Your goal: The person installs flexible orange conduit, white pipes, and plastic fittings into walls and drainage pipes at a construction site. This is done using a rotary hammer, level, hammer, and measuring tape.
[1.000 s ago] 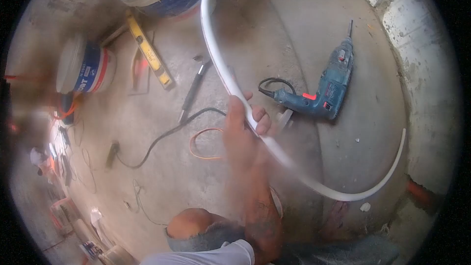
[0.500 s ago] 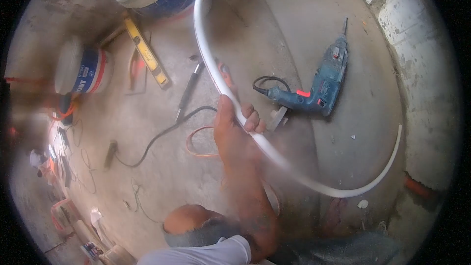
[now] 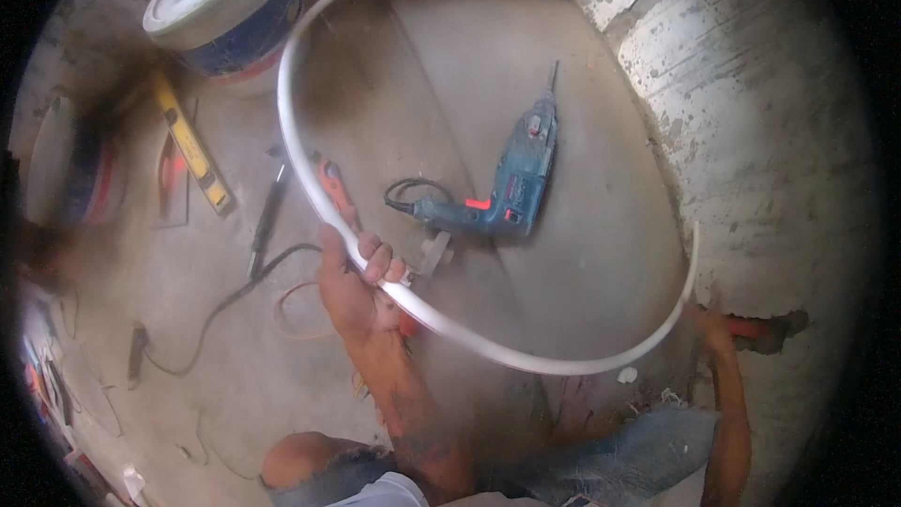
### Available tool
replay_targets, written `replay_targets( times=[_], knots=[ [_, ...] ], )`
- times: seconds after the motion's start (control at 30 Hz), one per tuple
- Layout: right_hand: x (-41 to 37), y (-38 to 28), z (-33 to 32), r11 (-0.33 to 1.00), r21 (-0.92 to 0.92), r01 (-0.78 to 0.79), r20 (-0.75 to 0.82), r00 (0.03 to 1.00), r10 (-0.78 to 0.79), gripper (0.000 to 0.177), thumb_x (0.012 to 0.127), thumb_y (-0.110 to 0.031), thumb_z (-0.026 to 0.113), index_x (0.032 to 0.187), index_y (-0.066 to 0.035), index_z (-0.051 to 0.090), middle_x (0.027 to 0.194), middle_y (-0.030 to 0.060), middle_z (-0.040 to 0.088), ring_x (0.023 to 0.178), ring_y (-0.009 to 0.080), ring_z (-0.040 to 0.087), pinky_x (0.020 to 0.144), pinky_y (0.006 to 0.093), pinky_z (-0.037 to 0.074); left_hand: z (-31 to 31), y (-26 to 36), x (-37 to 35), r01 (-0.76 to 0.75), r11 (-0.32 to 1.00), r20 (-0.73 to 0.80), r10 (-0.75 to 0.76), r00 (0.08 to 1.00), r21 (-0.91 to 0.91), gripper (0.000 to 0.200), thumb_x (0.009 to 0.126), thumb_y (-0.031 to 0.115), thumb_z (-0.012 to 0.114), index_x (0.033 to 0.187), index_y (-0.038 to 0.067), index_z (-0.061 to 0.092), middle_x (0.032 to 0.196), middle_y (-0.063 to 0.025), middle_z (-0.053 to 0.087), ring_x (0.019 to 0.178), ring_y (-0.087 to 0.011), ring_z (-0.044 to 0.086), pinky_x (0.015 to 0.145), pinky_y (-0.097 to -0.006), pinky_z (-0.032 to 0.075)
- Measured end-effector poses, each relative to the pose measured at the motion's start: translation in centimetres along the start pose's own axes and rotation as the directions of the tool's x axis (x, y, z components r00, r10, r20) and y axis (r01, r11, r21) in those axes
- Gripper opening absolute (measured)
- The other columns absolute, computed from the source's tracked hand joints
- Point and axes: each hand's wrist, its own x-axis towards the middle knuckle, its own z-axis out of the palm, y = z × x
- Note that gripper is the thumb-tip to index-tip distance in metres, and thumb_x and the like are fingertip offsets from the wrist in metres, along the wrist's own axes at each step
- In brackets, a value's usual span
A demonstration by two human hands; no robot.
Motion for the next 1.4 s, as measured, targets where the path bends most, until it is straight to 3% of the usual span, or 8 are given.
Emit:
replay_targets(
  times=[0.17,0.2,0.3,0.5,0.63,0.87,1.03,1.4],
  knots=[
    [-0.9,0.5,2.8,0.735,0.590,-0.335,0.385,0.916,0.108,0.036,0.092,-0.024,0.058,0.118,0.000,0.051,0.097,0.0194,0.062,0.087,0.0355,0.062,0.072,0.0491,0.054,-0.7,0.4,0.5,-0.003,1.000,-0.073,0.002,0.997,-0.022,0.037,0.101,0.037,0.042,0.122,0.007,0.045,0.066,0.0009,0.041,0.046,-0.0064,0.037,0.040,-0.0228,0.033],
    [2.5,1.7,3.4,0.598,0.774,-0.209,0.315,0.946,-0.076,0.019,0.095,-0.022,0.055,0.094,-0.004,0.052,0.069,0.0093,0.057,0.059,0.0265,0.057,0.053,0.0384,0.052,-0.9,0.5,0.7,-0.011,1.000,-0.085,0.010,0.996,-0.008,0.037,0.100,0.037,0.042,0.122,0.007,0.044,0.067,0.0006,0.041,0.046,-0.0064,0.037,0.040,-0.0228,0.033],
    [2.5,-0.3,-1.2,0.263,0.965,0.021,0.005,0.995,-0.099,0.022,0.097,-0.021,0.052,0.080,-0.010,0.044,0.058,0.0012,0.043,0.046,0.0149,0.044,0.041,0.0281,0.040,-1.2,0.7,1.2,-0.008,0.997,-0.130,-0.002,0.992,-0.077,0.038,0.100,0.038,0.044,0.121,0.007,0.044,0.068,-0.0003,0.041,0.046,-0.0063,0.037,0.040,-0.0241,0.033],
    [-6.0,-8.3,-15.6,0.285,0.766,0.577,-0.551,0.817,-0.173,0.027,0.095,-0.027,0.058,0.075,-0.017,0.043,0.057,-0.0067,0.037,0.042,0.0046,0.032,0.036,0.0212,0.030,-0.6,-0.7,1.1,0.015,0.977,-0.208,-0.060,0.976,-0.212,0.039,0.098,0.037,0.048,0.117,0.003,0.046,0.072,-0.0026,0.046,0.052,-0.0102,0.044,0.043,-0.0249,0.037],
    [-4.6,-7.6,-23.8,0.263,0.773,0.577,-0.529,0.815,-0.236,0.023,0.095,-0.026,0.058,0.079,-0.016,0.046,0.058,-0.0064,0.037,0.042,0.0044,0.032,0.036,0.0202,0.030,1.2,-2.4,0.2,0.074,0.989,-0.171,-0.096,0.981,-0.131,0.037,0.097,0.035,0.050,0.114,0.002,0.048,0.075,-0.0037,0.050,0.056,-0.0117,0.047,0.045,-0.0249,0.038],
    [-7.4,-12.9,-15.6,0.310,0.780,0.544,-0.554,0.830,-0.064,0.020,0.093,-0.026,0.062,0.086,-0.012,0.050,0.060,-0.0040,0.040,0.043,0.0066,0.034,0.037,0.0199,0.032,0.7,-0.5,0.4,-0.029,0.943,-0.015,0.035,0.999,0.332,0.032,0.094,0.027,0.054,0.111,0.000,0.054,0.081,-0.0062,0.056,0.065,-0.0133,0.053,0.049,-0.0234,0.042],
    [-1.2,-10.8,-14.3,0.188,0.859,0.477,-0.432,0.871,-0.235,0.017,0.092,-0.020,0.063,0.086,-0.011,0.049,0.060,-0.0045,0.042,0.042,0.0056,0.034,0.035,0.0187,0.032,4.1,0.7,-2.6,-0.345,0.616,0.220,0.272,0.937,0.708,0.027,0.092,0.022,0.055,0.102,-0.002,0.061,0.077,-0.0049,0.056,0.064,-0.0121,0.054,0.049,-0.0204,0.041],
    [-1.8,-3.3,-9.4,0.001,0.929,0.370,-0.362,0.910,-0.203,0.012,0.093,-0.015,0.060,0.090,-0.010,0.049,0.057,-0.0059,0.041,0.040,0.0038,0.036,0.032,0.0186,0.033,8.0,1.8,-3.2,-0.335,0.841,0.114,0.317,0.942,0.425,0.043,0.089,0.021,0.053,0.119,-0.007,0.045,0.074,-0.0031,0.047,0.059,-0.0115,0.046,0.048,-0.0206,0.040]
  ],
)
